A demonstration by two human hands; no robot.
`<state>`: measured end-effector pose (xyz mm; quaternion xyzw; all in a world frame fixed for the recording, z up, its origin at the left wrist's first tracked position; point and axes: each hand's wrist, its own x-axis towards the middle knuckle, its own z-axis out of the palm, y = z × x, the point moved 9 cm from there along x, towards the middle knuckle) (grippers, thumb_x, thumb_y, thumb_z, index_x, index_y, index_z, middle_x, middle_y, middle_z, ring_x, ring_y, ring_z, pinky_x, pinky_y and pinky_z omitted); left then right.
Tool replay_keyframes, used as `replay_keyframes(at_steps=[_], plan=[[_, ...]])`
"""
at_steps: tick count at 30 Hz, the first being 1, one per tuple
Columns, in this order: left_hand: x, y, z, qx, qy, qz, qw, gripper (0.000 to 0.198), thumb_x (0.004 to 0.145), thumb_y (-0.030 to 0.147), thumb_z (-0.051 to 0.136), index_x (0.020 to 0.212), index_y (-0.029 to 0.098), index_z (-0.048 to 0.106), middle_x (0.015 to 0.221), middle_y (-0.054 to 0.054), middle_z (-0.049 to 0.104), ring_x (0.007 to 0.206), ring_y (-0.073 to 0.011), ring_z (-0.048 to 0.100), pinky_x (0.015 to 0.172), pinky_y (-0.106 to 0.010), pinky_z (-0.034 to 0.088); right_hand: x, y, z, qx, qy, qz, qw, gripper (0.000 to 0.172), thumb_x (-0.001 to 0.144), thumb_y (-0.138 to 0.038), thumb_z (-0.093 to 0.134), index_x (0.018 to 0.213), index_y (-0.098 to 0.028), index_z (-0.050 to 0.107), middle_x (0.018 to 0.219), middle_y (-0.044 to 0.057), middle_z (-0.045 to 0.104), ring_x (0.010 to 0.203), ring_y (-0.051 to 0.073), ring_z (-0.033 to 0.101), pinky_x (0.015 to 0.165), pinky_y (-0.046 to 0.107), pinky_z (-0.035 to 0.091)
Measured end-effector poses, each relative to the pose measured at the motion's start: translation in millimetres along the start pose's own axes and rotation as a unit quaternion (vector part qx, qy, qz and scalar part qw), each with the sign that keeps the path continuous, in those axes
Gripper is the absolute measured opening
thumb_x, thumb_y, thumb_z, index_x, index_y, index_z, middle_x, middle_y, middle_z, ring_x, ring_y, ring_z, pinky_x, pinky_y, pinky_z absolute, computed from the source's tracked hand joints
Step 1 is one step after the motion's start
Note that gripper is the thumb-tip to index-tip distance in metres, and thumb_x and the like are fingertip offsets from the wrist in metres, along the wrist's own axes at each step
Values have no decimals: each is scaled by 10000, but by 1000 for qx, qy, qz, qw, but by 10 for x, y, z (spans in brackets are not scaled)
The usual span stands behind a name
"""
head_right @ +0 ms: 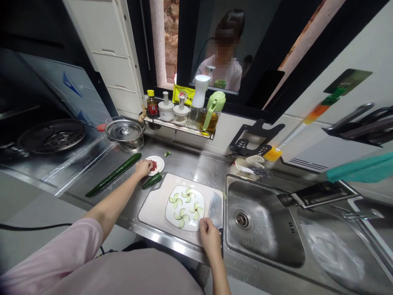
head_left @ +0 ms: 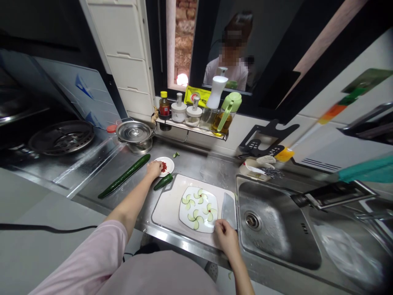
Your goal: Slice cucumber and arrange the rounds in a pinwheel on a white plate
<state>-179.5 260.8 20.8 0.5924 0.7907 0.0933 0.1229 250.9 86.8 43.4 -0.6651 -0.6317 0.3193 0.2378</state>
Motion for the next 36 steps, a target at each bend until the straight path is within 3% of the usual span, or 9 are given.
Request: replay_keyframes(at_steps=[3, 8, 14, 19, 26, 32, 36], plan=[[-28, 8, 8, 10, -5, 10, 1000, 137, 779, 292, 585, 842, 223, 685, 1063, -92, 663, 1073, -271, 531, 902, -387, 348, -4, 0, 13, 0, -3, 2, 1000, 380, 774, -507, 427, 753, -191, 639, 635, 46, 655, 600, 197, 589, 601, 280, 421], [-47, 31, 0, 3, 10, 22, 1000, 207, 824, 307, 500, 844, 212, 682, 1072, -111, 661, 1085, -279, 533, 902, -396, 361, -4, -18, -8, 1, -1, -6, 1000, 370, 773, -495, 443, 752, -187, 647, 616, 36, 640, 596, 190, 581, 591, 270, 418], [19, -200, 68, -200, 45, -62, 977, 146, 766, 298, 556, 753, 189, 651, 890, -80, 705, 948, -241, 616, 821, -332, 444, -5, -39, -47, -6, 10, -12, 1000, 378, 780, -495, 436, 744, -186, 651, 584, 28, 615, 557, 178, 551, 564, 261, 408], [46, -325, 181, -289, 56, -84, 952, 176, 772, 291, 566, 846, 153, 647, 772, -51, 701, 735, -159, 654, 692, -254, 502, -17, -38, -39, -10, 8, -10, 1000, 376, 781, -498, 436, 746, -187, 644, 601, 36, 623, 573, 183, 563, 568, 259, 404], [-9, -368, 242, -368, 67, -89, 923, 243, 754, 304, 620, 909, 123, 669, 785, -72, 722, 710, -153, 674, 678, -252, 534, -12, -39, 10, -17, -6, -13, 1000, 378, 785, -507, 419, 753, -195, 629, 616, 36, 636, 600, 193, 583, 585, 269, 402], [-67, -371, 132, -349, 72, -98, 929, 247, 774, 264, 594, 957, 130, 693, 804, -71, 727, 743, -171, 669, 716, -268, 515, -12, -62, 31, -19, -10, -16, 1000, 365, 791, -483, 416, 765, -191, 634, 646, 45, 657, 615, 195, 592, 600, 271, 404], [-127, -365, -30, -318, 83, -99, 939, 200, 736, 215, 626, 914, 195, 713, 868, -52, 734, 921, -201, 656, 853, -288, 469, -33, -62, 44, -32, -12, -15, 999, 365, 812, -475, 402, 785, -194, 634, 666, 49, 664, 626, 198, 599, 604, 271, 399]])
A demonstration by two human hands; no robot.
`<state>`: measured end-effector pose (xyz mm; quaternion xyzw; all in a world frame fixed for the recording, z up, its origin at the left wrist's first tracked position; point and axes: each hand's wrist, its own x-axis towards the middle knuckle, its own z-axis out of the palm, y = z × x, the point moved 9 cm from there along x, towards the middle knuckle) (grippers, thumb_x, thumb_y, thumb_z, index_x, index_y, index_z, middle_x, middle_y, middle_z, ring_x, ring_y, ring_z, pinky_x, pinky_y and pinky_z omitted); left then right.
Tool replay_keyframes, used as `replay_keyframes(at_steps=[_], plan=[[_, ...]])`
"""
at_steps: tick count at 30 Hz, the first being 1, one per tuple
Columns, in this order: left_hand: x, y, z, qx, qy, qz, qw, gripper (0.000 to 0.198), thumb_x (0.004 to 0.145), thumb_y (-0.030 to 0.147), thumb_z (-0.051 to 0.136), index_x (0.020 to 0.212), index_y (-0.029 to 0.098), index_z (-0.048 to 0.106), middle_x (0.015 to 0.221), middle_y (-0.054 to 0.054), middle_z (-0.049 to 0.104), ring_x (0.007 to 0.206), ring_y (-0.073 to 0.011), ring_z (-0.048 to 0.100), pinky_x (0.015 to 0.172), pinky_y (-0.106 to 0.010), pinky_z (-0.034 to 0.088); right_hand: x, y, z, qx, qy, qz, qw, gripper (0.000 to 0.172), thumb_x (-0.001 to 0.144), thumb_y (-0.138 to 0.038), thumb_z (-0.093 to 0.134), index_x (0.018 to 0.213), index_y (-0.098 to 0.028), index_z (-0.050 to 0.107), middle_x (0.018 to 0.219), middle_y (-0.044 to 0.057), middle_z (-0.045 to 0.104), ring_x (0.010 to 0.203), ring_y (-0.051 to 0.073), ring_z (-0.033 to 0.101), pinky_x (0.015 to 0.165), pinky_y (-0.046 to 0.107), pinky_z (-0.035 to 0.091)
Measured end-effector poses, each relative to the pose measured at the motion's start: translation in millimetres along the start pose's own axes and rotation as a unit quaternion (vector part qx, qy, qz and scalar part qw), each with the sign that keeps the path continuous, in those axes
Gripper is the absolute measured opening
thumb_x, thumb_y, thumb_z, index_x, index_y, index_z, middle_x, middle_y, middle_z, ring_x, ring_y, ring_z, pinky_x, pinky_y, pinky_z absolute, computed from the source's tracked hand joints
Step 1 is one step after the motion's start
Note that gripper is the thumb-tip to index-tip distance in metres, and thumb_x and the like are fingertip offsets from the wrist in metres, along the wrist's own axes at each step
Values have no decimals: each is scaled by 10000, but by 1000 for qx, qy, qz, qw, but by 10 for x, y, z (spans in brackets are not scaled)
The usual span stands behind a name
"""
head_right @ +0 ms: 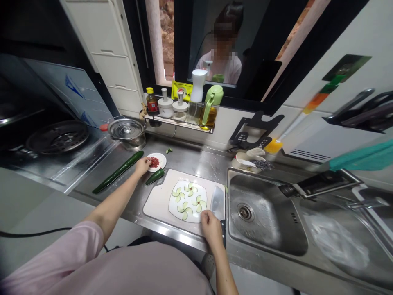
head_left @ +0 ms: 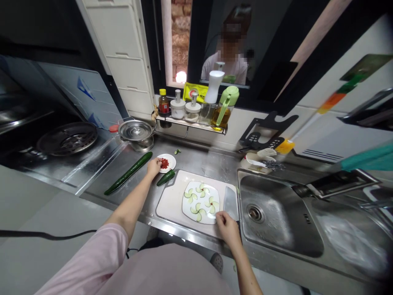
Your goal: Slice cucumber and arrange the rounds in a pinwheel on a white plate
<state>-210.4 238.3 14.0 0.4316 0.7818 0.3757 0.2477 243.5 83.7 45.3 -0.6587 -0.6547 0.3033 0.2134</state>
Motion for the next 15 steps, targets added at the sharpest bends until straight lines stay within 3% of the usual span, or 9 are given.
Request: replay_keyframes(at_steps=[3, 6, 11, 15], plan=[[-36, 10, -81, -37, 24, -27, 999, 153, 712, 192, 642, 843, 214, 718, 869, -48, 738, 992, -214, 641, 905, -293, 440, -20, -19, -2, -3, 2, -6, 1000, 357, 818, -472, 402, 786, -199, 631, 662, 46, 659, 627, 198, 598, 606, 269, 396], [-70, -36, -94, -99, 50, -69, 991, 147, 710, 173, 622, 827, 191, 710, 839, -58, 737, 932, -212, 660, 854, -292, 469, -36, -36, -8, -1, 3, -6, 1000, 349, 817, -469, 405, 782, -206, 630, 661, 45, 657, 631, 199, 600, 603, 266, 393], [-110, -67, 32, -167, 47, -93, 980, 247, 704, 131, 592, 930, 137, 693, 842, -75, 732, 783, -165, 685, 740, -261, 523, -56, -23, 2, -8, 2, 5, 1000, 339, 812, -461, 405, 795, -212, 635, 678, 48, 665, 642, 203, 599, 604, 265, 387], [-146, -70, 113, -205, 34, -97, 973, 209, 670, 111, 626, 866, 113, 697, 815, -86, 726, 740, -159, 687, 726, -265, 540, -61, -23, 18, -10, 2, 4, 1000, 337, 812, -462, 405, 791, -215, 633, 656, 38, 648, 627, 198, 585, 597, 261, 378]])
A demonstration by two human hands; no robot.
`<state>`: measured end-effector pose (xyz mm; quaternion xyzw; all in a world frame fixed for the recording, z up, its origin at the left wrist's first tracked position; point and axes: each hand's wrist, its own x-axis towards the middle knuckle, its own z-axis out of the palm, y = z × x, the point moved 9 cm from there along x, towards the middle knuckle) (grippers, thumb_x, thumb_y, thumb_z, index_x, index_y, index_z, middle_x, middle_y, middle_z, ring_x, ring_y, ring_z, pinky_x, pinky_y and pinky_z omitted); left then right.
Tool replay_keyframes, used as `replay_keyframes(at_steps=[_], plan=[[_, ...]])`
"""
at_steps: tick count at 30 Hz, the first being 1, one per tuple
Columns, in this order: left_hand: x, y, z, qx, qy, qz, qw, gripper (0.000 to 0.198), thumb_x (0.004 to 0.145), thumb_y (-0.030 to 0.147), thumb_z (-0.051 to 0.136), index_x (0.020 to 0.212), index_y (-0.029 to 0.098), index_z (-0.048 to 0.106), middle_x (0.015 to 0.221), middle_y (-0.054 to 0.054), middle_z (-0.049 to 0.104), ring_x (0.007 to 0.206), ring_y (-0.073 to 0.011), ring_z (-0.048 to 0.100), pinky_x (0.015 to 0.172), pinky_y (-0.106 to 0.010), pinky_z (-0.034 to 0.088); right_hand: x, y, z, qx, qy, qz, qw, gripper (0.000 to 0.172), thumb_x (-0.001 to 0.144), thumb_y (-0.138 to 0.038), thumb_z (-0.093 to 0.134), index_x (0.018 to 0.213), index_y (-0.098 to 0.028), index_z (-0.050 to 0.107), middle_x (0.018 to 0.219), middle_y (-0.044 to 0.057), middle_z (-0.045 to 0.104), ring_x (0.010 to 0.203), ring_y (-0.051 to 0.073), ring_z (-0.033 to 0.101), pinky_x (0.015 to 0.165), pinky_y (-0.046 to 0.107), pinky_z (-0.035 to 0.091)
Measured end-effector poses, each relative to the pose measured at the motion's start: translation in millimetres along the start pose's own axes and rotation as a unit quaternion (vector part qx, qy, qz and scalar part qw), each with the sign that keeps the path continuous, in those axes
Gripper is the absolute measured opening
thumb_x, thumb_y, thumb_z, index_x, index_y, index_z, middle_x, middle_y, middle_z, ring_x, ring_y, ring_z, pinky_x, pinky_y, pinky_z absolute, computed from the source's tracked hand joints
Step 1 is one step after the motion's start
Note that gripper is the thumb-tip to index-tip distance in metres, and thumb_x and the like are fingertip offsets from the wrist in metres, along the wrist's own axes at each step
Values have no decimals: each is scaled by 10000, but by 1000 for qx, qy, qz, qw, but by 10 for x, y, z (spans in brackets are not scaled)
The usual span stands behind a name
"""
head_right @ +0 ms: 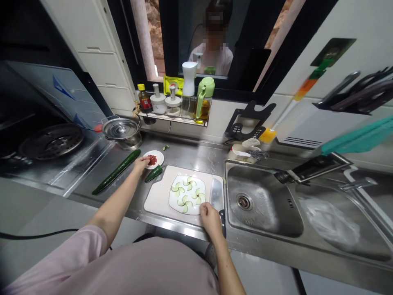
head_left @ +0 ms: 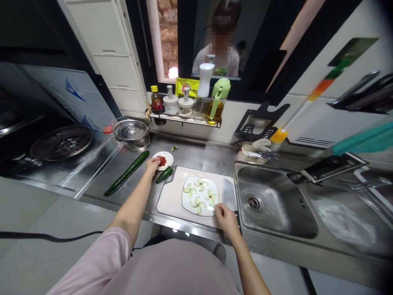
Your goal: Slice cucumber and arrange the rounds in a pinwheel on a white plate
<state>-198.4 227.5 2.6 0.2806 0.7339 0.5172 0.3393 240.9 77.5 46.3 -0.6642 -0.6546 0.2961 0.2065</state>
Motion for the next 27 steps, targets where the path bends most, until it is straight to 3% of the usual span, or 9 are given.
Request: replay_keyframes(at_steps=[8, 15, 22, 27], plan=[[-6, 0, -65, -5, -3, 2, 1000, 360, 601, 94, 685, 959, 128, 687, 770, -58, 704, 719, -155, 674, 712, -267, 540, 4, -40, 46, -5, -8, 0, 1000, 326, 820, -443, 397, 787, -213, 626, 653, 32, 623, 615, 190, 561, 588, 258, 357], [13, -15, -64, 61, -20, -7, 998, 362, 696, 161, 635, 1056, 133, 667, 805, -60, 720, 739, -152, 681, 706, -244, 522, 5, -75, 57, -17, -16, 9, 1000, 304, 822, -416, 389, 790, -221, 620, 617, 13, 592, 603, 181, 543, 576, 248, 340], [60, -48, -163, 208, -53, -27, 976, 55, 622, 124, 695, 659, 161, 680, 851, -107, 729, 970, -280, 660, 848, -332, 468, 25, -72, 41, -10, -10, 7, 1000, 309, 823, -415, 402, 797, -218, 638, 644, 22, 617, 609, 179, 546, 582, 247, 348], [12, 87, -304, 237, -36, -18, 971, 56, 628, 153, 711, 663, 178, 676, 1002, -134, 711, 1107, -320, 593, 854, -342, 454, 23, -76, 33, -16, -9, 8, 1000, 308, 825, -406, 397, 803, -216, 638, 629, 17, 606, 605, 175, 541, 578, 245, 339]])
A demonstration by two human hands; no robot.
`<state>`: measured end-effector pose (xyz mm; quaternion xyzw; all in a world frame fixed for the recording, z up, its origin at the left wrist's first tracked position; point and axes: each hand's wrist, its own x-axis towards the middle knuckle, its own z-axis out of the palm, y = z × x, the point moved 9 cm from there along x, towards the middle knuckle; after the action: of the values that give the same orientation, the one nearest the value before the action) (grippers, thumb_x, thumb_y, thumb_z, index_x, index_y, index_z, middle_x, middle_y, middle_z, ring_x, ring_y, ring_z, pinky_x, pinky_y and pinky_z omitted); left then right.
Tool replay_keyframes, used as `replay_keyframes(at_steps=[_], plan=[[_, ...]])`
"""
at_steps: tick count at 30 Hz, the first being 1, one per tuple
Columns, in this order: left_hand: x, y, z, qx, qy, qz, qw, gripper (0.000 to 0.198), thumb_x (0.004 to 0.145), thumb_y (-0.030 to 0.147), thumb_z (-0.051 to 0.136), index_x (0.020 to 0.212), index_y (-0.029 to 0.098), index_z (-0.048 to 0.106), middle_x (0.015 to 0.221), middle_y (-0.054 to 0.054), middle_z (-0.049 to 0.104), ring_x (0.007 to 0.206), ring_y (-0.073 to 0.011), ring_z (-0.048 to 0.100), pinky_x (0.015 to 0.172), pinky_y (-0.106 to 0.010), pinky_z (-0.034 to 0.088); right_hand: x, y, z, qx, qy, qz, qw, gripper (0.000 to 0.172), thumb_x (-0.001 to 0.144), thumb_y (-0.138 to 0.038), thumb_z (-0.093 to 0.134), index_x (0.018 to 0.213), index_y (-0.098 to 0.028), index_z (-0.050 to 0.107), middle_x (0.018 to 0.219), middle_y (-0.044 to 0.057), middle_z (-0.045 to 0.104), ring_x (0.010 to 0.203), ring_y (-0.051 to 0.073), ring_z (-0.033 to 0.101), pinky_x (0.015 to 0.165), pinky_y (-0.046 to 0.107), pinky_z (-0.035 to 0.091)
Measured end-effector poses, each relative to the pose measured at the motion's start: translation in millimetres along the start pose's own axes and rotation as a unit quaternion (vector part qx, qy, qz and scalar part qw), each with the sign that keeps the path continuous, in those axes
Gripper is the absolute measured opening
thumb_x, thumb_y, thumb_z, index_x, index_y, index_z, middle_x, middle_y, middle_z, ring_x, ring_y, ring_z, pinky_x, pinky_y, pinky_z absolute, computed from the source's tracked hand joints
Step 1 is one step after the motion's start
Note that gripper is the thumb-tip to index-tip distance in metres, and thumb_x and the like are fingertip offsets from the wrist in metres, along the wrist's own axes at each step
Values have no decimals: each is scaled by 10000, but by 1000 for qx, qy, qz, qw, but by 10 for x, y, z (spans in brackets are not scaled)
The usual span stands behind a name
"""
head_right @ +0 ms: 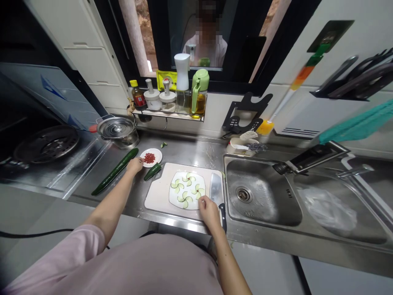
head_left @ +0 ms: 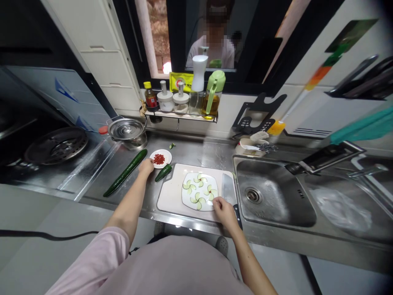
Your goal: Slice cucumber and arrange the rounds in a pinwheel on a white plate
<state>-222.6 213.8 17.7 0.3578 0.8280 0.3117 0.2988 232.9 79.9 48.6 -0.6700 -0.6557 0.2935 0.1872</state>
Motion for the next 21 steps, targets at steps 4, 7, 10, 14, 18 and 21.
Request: replay_keyframes(at_steps=[4, 7, 10, 14, 18, 21], plan=[[-122, 178, -19, -42, -2, 18, 999, 206, 714, 211, 657, 911, 172, 704, 990, -117, 706, 950, -242, 645, 735, -283, 480, 15, -21, 6, 23, 3, -3, 1000, 298, 816, -397, 408, 813, -208, 638, 669, 23, 627, 630, 174, 549, 596, 245, 355], [-320, 399, 114, -121, -48, 43, 991, 372, 766, 274, 612, 1122, 172, 643, 914, -71, 701, 691, -124, 623, 574, -200, 442, 87, -139, 6, 64, 7, -16, 998, 305, 817, -402, 420, 810, -192, 641, 647, 19, 611, 611, 166, 536, 599, 246, 366], [-699, 723, 364, -336, -161, 73, 925, 464, 726, 330, 657, 1159, 169, 608, 858, -43, 667, 548, -58, 503, 465, -157, 332, 207, -418, -32, 111, 12, -58, 992, 301, 821, -405, 448, 832, -183, 651, 647, 14, 605, 611, 155, 524, 601, 239, 377], [-1339, 1071, 648, -407, -266, 89, 869, 483, 686, 351, 702, 1131, 188, 607, 788, -4, 628, 516, -35, 420, 450, -154, 274, 361, -856, -188, 138, 32, -107, 984, 278, 837, -398, 477, 858, -189, 660, 651, -6, 593, 592, 132, 503, 590, 228, 369], [-1809, 1251, 793, -357, -297, 122, 877, 467, 699, 384, 704, 1107, 171, 626, 776, -9, 646, 518, -43, 414, 472, -177, 281, 419, -1203, -393, 141, 60, -149, 977, 244, 859, -373, 500, 900, -192, 660, 646, -24, 569, 590, 121, 494, 609, 229, 368], [-1987, 1324, 799, -322, -283, 165, 888, 423, 725, 369, 680, 1089, 160, 634, 752, -14, 654, 604, -79, 510, 562, -193, 363, 402, -1344, -485, 123, 75, -179, 973, 216, 869, -337, 511, 938, -194, 658, 736, -9, 605, 641, 123, 512, 647, 233, 379]])
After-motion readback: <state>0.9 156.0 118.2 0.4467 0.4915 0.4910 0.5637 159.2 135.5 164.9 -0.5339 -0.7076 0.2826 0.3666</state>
